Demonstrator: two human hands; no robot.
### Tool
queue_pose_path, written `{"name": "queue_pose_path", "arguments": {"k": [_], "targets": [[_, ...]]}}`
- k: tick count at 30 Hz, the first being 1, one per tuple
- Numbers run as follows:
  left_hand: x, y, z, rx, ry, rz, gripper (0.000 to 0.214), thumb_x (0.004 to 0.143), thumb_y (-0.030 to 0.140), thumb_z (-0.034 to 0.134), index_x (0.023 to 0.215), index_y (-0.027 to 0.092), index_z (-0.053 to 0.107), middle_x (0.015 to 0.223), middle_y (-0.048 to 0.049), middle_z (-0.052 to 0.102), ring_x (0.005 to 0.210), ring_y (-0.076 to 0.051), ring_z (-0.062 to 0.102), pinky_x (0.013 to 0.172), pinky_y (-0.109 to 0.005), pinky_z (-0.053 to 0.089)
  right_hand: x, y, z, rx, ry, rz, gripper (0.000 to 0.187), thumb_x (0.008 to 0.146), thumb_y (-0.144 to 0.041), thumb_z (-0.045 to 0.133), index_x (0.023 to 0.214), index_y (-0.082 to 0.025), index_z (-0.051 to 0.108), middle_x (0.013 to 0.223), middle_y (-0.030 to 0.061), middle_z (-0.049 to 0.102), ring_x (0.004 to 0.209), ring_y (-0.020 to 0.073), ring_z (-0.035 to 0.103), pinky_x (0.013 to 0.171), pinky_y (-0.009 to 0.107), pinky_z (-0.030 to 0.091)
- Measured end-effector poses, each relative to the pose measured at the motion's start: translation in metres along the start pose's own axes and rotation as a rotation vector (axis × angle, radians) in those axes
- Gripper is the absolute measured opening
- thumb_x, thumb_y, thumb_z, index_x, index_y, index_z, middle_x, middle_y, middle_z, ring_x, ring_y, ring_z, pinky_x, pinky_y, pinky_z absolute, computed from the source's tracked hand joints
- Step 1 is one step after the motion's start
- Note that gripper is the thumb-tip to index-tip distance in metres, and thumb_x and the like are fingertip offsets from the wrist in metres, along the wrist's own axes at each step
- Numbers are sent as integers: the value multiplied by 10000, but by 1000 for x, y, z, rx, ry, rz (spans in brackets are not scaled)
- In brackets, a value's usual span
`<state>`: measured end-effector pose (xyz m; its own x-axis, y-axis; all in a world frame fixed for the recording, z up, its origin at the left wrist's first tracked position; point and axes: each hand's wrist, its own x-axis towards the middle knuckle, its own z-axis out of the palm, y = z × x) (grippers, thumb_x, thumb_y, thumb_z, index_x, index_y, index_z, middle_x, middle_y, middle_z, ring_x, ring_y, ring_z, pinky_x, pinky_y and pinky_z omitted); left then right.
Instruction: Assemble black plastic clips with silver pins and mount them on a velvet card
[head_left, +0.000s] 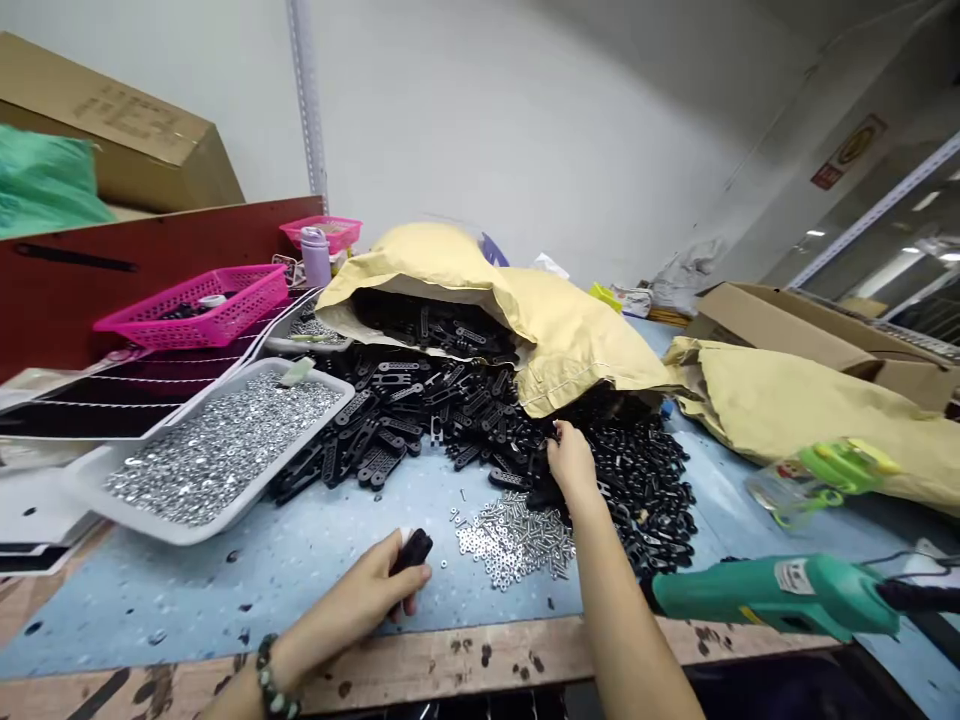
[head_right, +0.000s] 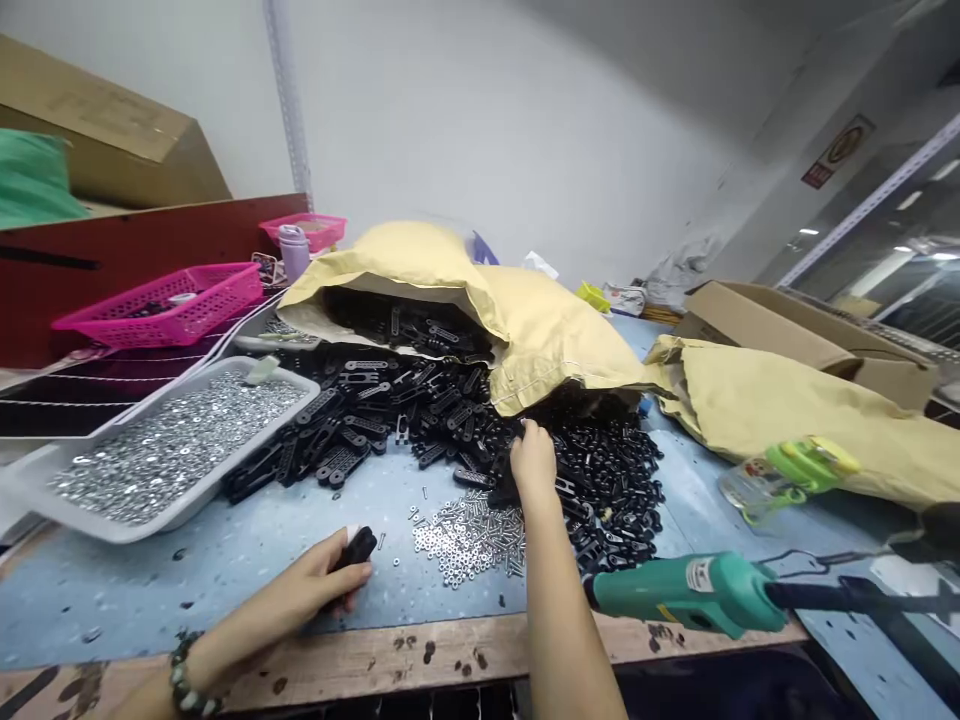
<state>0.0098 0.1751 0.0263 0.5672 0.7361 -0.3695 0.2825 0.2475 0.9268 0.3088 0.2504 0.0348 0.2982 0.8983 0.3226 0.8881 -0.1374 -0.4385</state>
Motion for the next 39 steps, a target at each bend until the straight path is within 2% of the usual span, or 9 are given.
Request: {"name": "queue_pose_path", "arguments": {"k": [3, 7, 11, 15, 19, 23, 27, 33, 39], "targets": [[4, 2, 10, -8, 12, 4, 413, 792, 581, 531, 915, 203, 420, 669, 69, 429, 587, -119, 454, 573, -246, 370, 27, 23, 11, -18, -48, 93, 181, 897, -260, 592, 1036, -146, 607, 1046, 67, 624, 933, 200, 612, 828, 410, 504], [11, 11, 16, -150, 8, 15, 401, 825, 573, 498, 954, 200, 429, 736, 44, 454, 653, -121, 483, 616, -258, 415, 26, 20, 9, 61, -45, 66, 169, 910, -292, 568, 970, -145, 628, 984, 61, 631, 901, 193, 613, 826, 397, 499], [19, 17, 19, -261, 30, 82, 352, 830, 490, 539, 977, 180, 461, 1007, -64, 556, 783, -145, 557, 631, -267, 441, -11, -17, -4, 246, 35, -42, 309, 957, -269, 372, 1103, -138, 610, 1043, 126, 600, 987, 228, 586, 874, 401, 473], [25, 17, 22, -288, 87, 185, 294, 860, 383, 516, 1066, 177, 478, 1083, -79, 573, 875, -171, 580, 636, -254, 433, -80, -70, 4, 475, -112, -305, 298, 944, -261, 407, 1171, -231, 597, 1037, 75, 598, 958, 202, 579, 827, 341, 491], [13, 5, 20, -102, 135, 208, 235, 876, 334, 499, 1042, 168, 499, 914, -41, 616, 830, -179, 585, 658, -267, 444, -124, -91, 14, 459, -266, -387, 350, 915, -176, 394, 1207, -247, 573, 894, 75, 579, 861, 237, 542, 770, 392, 470], [-14, -3, 15, 109, 171, 151, 253, 934, 366, 401, 1099, 191, 478, 886, -29, 621, 757, -180, 596, 680, -295, 461, -134, -87, 15, 811, -425, -121, 170, 891, -275, 504, 1038, -233, 579, 875, 44, 580, 791, 201, 564, 707, 331, 470], [-31, 0, 13, 315, 222, 220, 303, 920, 386, 458, 1167, 210, 463, 1069, -80, 618, 986, -239, 579, 835, -343, 446, -142, -93, 15, 1111, -486, 91, 202, 797, -384, 656, 830, -206, 566, 703, -19, 557, 638, 142, 524, 612, 261, 424], [-24, 4, 15, 676, 244, 372, 256, 956, 375, 366, 973, 184, 535, 839, -67, 640, 730, -216, 604, 645, -299, 432, -143, -102, 9, 1091, -515, 54, 196, 757, -362, 700, 764, -189, 608, 638, -30, 560, 594, 120, 484, 573, 241, 381], [-2, 24, -15, 727, 220, 425, 203, 901, 380, 471, 838, 201, 543, 674, -2, 605, 585, -167, 556, 568, -259, 366, -137, -81, 2, 831, -341, -124, 212, 867, -371, 575, 988, -206, 629, 930, 54, 632, 827, 196, 593, 743, 325, 476]]}}
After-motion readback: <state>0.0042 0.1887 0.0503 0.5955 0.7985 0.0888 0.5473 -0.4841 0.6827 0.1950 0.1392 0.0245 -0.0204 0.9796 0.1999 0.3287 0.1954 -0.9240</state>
